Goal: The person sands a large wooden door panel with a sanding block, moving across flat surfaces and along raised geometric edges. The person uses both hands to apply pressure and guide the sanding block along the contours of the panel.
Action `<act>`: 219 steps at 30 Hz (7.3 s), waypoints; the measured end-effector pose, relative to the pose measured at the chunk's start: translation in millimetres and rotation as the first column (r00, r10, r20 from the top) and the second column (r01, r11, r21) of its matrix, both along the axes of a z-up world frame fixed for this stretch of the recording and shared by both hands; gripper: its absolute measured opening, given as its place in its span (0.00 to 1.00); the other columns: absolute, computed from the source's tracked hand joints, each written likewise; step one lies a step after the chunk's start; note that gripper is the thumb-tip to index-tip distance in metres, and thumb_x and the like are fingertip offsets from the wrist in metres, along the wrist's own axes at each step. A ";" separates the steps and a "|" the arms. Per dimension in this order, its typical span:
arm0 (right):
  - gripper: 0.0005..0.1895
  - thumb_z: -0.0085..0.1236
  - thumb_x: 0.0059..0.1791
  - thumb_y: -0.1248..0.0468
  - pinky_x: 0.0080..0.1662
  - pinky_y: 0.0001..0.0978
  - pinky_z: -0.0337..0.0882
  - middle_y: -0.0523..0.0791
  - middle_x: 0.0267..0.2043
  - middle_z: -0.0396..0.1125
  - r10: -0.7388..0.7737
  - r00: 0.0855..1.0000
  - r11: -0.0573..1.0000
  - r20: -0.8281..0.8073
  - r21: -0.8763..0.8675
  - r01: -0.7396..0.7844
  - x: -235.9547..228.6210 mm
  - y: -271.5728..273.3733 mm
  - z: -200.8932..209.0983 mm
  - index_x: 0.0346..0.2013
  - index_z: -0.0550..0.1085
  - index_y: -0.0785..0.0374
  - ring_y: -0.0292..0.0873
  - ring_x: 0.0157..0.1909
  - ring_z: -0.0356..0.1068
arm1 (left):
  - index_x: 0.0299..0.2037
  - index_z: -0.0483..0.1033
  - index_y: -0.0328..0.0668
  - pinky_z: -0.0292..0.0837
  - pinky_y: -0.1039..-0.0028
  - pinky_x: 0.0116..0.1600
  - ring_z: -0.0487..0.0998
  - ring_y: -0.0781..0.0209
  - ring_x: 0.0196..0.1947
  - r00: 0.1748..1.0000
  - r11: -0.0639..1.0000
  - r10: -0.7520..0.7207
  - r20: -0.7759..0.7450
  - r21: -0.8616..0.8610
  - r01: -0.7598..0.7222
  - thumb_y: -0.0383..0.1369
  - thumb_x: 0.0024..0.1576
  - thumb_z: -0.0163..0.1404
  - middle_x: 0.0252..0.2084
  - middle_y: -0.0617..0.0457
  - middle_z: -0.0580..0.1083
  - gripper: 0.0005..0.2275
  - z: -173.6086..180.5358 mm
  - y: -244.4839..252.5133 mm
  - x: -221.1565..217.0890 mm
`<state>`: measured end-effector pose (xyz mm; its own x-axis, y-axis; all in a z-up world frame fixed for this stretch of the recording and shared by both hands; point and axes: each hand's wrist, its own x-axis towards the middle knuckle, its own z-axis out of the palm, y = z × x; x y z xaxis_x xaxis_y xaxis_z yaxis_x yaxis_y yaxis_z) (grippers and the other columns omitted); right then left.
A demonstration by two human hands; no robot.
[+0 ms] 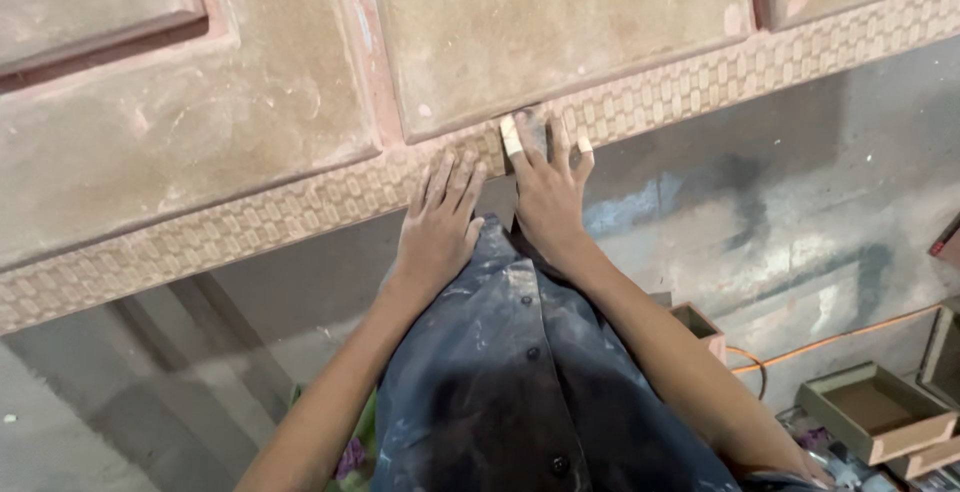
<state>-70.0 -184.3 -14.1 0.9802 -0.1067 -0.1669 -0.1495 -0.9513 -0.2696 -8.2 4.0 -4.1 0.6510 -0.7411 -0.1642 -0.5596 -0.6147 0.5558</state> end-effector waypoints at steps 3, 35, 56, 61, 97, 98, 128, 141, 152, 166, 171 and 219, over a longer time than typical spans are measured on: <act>0.37 0.53 0.44 0.69 0.64 0.74 0.40 0.44 0.76 0.52 0.024 0.998 1.000 -0.062 0.006 -0.023 -7.8 6.2 11.4 0.70 0.64 0.58 0.59 0.77 0.44 | 0.73 0.59 0.42 0.45 0.53 0.77 0.51 0.45 0.77 0.999 0.999 0.048 0.008 0.015 -0.048 0.33 0.52 0.58 0.76 0.45 0.56 0.36 -0.3 10.4 0.7; 0.33 0.54 0.50 0.62 0.65 0.79 0.35 0.42 0.79 0.52 0.453 0.888 0.887 0.073 0.057 -0.458 5.0 -15.7 -9.2 0.72 0.65 0.54 0.55 0.81 0.42 | 0.74 0.54 0.37 0.42 0.50 0.77 0.50 0.44 0.77 0.976 0.963 0.219 0.016 0.160 -0.219 0.37 0.55 0.55 0.76 0.44 0.55 0.36 -10.4 45.4 -21.9; 0.23 0.45 0.55 0.69 0.45 0.25 0.74 0.42 0.51 0.73 -0.090 0.865 0.240 -0.494 0.832 0.500 59.5 -49.3 75.2 0.66 0.68 0.63 0.33 0.42 0.71 | 0.55 0.76 0.33 0.78 0.69 0.49 0.83 0.56 0.45 0.503 0.640 0.398 -0.767 -0.161 -0.752 0.37 0.61 0.51 0.45 0.41 0.81 0.16 40.6 -42.2 31.9; 0.20 0.51 0.56 0.69 0.46 0.27 0.73 0.43 0.48 0.73 -0.041 0.838 0.092 -0.544 0.833 0.546 62.4 -85.6 89.5 0.63 0.72 0.71 0.34 0.44 0.70 | 0.43 0.80 0.32 0.79 0.65 0.42 0.85 0.56 0.37 0.518 0.698 0.409 -0.751 -0.108 -0.708 0.36 0.61 0.52 0.36 0.41 0.82 0.12 40.9 -82.8 56.4; 0.26 0.60 0.49 0.63 0.61 0.49 0.61 0.47 0.69 0.65 -0.030 0.978 0.983 0.204 0.181 -0.007 60.2 -179.1 21.2 0.63 0.73 0.58 0.59 0.57 0.61 | 0.72 0.57 0.39 0.48 0.59 0.78 0.58 0.50 0.77 0.975 0.971 0.194 0.105 -0.160 -0.176 0.46 0.57 0.53 0.74 0.43 0.61 0.34 -27.5 -100.4 67.9; 0.27 0.59 0.49 0.63 0.62 0.49 0.62 0.44 0.71 0.63 0.045 0.981 0.982 0.186 0.170 -0.078 64.4 -166.3 16.7 0.64 0.72 0.56 0.59 0.58 0.61 | 0.73 0.57 0.37 0.49 0.57 0.77 0.57 0.48 0.75 0.960 0.972 0.230 0.158 -0.084 -0.219 0.46 0.57 0.53 0.74 0.42 0.60 0.35 -24.3 -75.0 64.4; 0.32 0.58 0.44 0.64 0.53 0.51 0.58 0.48 0.68 0.60 0.596 0.781 0.803 0.187 -0.126 -0.582 101.0 -9.8 -22.2 0.65 0.71 0.49 0.52 0.55 0.60 | 0.74 0.57 0.40 0.39 0.43 0.76 0.47 0.45 0.78 0.919 0.924 0.369 0.137 0.053 -0.379 0.48 0.59 0.51 0.77 0.48 0.55 0.35 -24.2 26.9 38.4; 0.31 0.63 0.45 0.56 0.51 0.54 0.59 0.52 0.60 0.60 0.499 0.842 0.862 0.204 -0.019 -0.506 103.5 -17.5 -28.0 0.64 0.71 0.51 0.58 0.53 0.62 | 0.75 0.53 0.40 0.39 0.42 0.76 0.44 0.45 0.79 0.927 0.927 0.339 0.162 0.109 -0.358 0.50 0.59 0.49 0.79 0.50 0.50 0.37 -28.8 26.1 39.3; 0.29 0.60 0.48 0.54 0.53 0.59 0.60 0.52 0.62 0.60 0.604 0.765 0.794 0.225 -0.084 -0.602 112.4 -30.3 -34.7 0.65 0.71 0.45 0.58 0.55 0.62 | 0.74 0.54 0.38 0.35 0.42 0.75 0.44 0.44 0.78 0.923 0.927 0.341 0.177 0.101 -0.362 0.51 0.57 0.51 0.78 0.48 0.52 0.39 -32.5 25.9 43.5; 0.23 0.54 0.50 0.57 0.52 0.62 0.60 0.51 0.61 0.62 0.540 0.786 0.823 0.302 0.007 -0.568 112.3 -12.7 -14.5 0.61 0.76 0.50 0.59 0.57 0.62 | 0.74 0.56 0.35 0.36 0.40 0.75 0.46 0.43 0.78 0.900 0.907 0.372 0.229 0.118 -0.405 0.47 0.56 0.54 0.77 0.45 0.54 0.38 -25.8 12.6 36.4; 0.25 0.54 0.49 0.63 0.55 0.57 0.61 0.49 0.63 0.62 0.385 0.898 0.916 0.213 0.026 -0.399 116.9 -20.1 -17.0 0.62 0.75 0.51 0.57 0.61 0.62 | 0.74 0.57 0.42 0.38 0.40 0.76 0.49 0.46 0.78 0.877 0.909 0.397 0.270 0.014 -0.416 0.43 0.61 0.51 0.77 0.50 0.56 0.32 -29.1 -7.1 26.8; 0.36 0.50 0.47 0.66 0.68 0.57 0.52 0.45 0.78 0.52 -0.688 0.725 0.724 -0.011 -0.071 0.686 66.6 -213.3 -19.9 0.72 0.63 0.62 0.62 0.72 0.51 | 0.77 0.54 0.44 0.41 0.49 0.80 0.48 0.44 0.80 0.950 0.967 0.244 0.192 0.032 -0.255 0.42 0.68 0.44 0.80 0.49 0.50 0.28 -45.5 -326.2 98.5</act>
